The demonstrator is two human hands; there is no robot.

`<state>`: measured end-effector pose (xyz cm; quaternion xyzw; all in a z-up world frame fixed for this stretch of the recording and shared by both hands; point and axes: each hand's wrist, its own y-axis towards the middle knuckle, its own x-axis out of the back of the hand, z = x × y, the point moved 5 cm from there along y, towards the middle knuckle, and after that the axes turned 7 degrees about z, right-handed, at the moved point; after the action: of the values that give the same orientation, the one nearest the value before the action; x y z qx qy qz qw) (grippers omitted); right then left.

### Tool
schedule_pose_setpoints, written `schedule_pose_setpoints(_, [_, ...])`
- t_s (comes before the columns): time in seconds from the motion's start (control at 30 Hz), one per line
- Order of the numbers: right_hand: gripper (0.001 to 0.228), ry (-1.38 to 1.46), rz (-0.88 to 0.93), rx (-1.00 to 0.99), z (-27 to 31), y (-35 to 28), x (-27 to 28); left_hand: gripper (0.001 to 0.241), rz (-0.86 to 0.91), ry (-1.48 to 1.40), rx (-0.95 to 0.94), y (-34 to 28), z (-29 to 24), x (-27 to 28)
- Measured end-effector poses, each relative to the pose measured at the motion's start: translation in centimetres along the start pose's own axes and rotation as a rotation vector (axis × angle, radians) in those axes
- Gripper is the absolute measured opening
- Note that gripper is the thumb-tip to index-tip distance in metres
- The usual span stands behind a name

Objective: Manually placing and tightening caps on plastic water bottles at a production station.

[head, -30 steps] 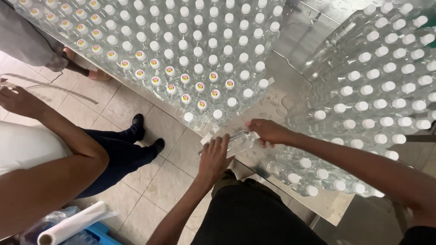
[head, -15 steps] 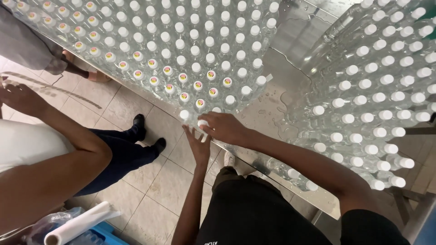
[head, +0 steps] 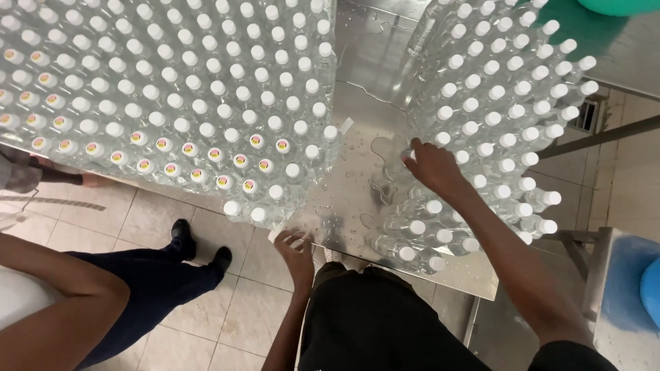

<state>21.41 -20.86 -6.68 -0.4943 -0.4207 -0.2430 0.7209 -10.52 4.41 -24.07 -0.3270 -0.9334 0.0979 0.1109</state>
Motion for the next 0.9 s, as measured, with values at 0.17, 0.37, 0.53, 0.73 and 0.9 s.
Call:
schedule_pose_setpoints(0.17, [0.053,0.271,-0.099,0.087,0.9,-1.1,0.1,0.048,0.599,0.105,-0.073,-0.6,-10.1,-6.8])
schedule_pose_setpoints(0.37, [0.038,0.772,0.036,0.187,4.2,-10.2,9.8,0.125,1.065,0.257,-0.361,0.1,-22.2,-14.2])
schedule_pose_setpoints(0.53, [0.046,1.016,-0.077,0.208,1.9,-8.8,7.8,0.084,1.443,-0.247,0.102,0.0,-17.5,-18.2])
schedule_pose_setpoints(0.73, [0.051,0.951,-0.193,0.07,-3.4,-10.3,4.9,0.058,1.335,-0.285,0.364,-0.2,-14.8,-17.5])
schedule_pose_setpoints(0.9, [0.047,0.849,-0.164,0.002,-5.6,-12.8,3.5,0.054,1.242,-0.312,0.497,1.4,-13.3,-17.8])
